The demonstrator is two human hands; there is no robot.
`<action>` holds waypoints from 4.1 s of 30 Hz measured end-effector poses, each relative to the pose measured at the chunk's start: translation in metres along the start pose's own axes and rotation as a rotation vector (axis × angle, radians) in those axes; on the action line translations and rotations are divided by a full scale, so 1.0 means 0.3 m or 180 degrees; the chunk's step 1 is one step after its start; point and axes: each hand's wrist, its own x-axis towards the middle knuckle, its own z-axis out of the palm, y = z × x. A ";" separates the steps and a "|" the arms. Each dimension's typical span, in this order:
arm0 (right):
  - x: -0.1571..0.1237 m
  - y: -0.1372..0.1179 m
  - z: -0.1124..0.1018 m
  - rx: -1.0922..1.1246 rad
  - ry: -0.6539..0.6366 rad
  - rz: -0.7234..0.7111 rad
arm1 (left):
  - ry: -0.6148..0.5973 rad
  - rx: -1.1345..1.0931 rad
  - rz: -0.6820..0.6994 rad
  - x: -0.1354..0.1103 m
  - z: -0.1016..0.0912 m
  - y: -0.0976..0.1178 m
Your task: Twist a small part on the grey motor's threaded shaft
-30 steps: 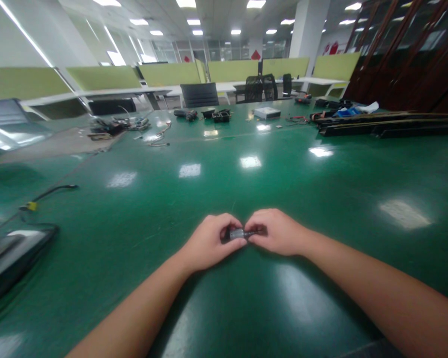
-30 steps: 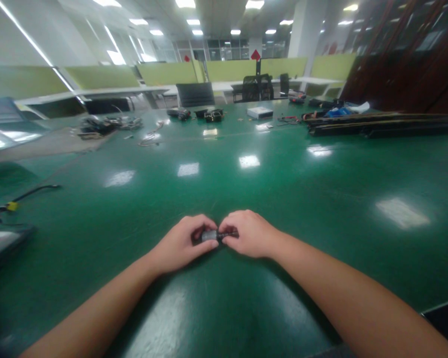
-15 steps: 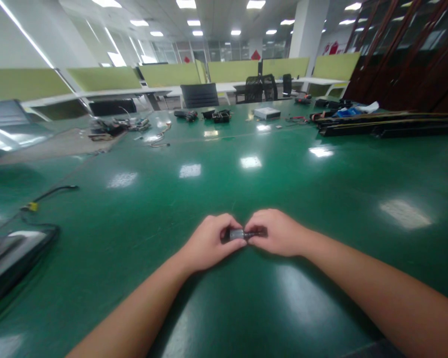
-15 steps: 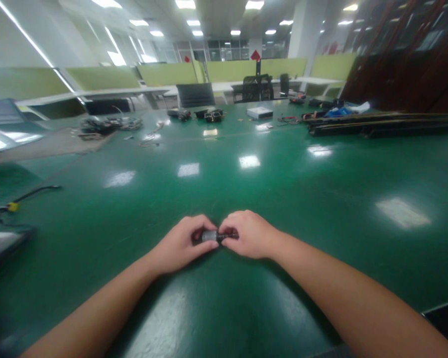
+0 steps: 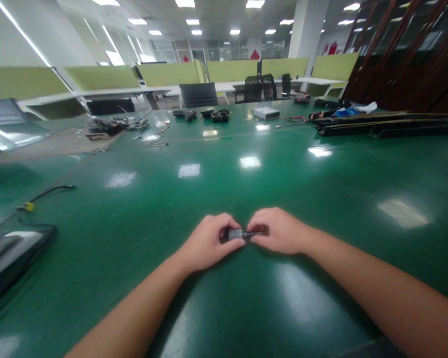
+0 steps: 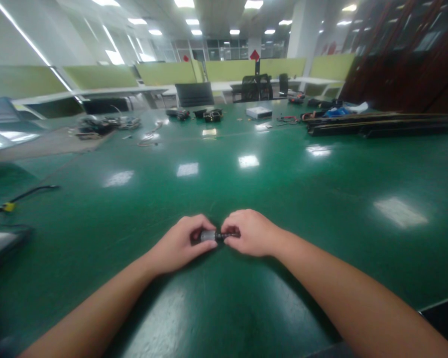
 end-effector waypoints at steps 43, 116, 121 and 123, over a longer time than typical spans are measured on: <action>-0.034 0.058 -0.098 0.0068 -0.0424 0.0576 | 0.0040 0.0008 -0.0058 -0.017 -0.003 -0.011; -0.005 0.011 -0.010 -0.0084 -0.0055 -0.0065 | 0.0035 0.0022 0.0204 -0.005 -0.002 -0.009; -0.008 0.011 -0.017 -0.0080 -0.0109 0.0024 | 0.0050 0.0027 0.0194 -0.008 -0.001 -0.009; -0.008 0.012 -0.020 -0.0098 -0.0121 0.0037 | 0.0053 0.0019 0.0177 -0.008 -0.001 -0.009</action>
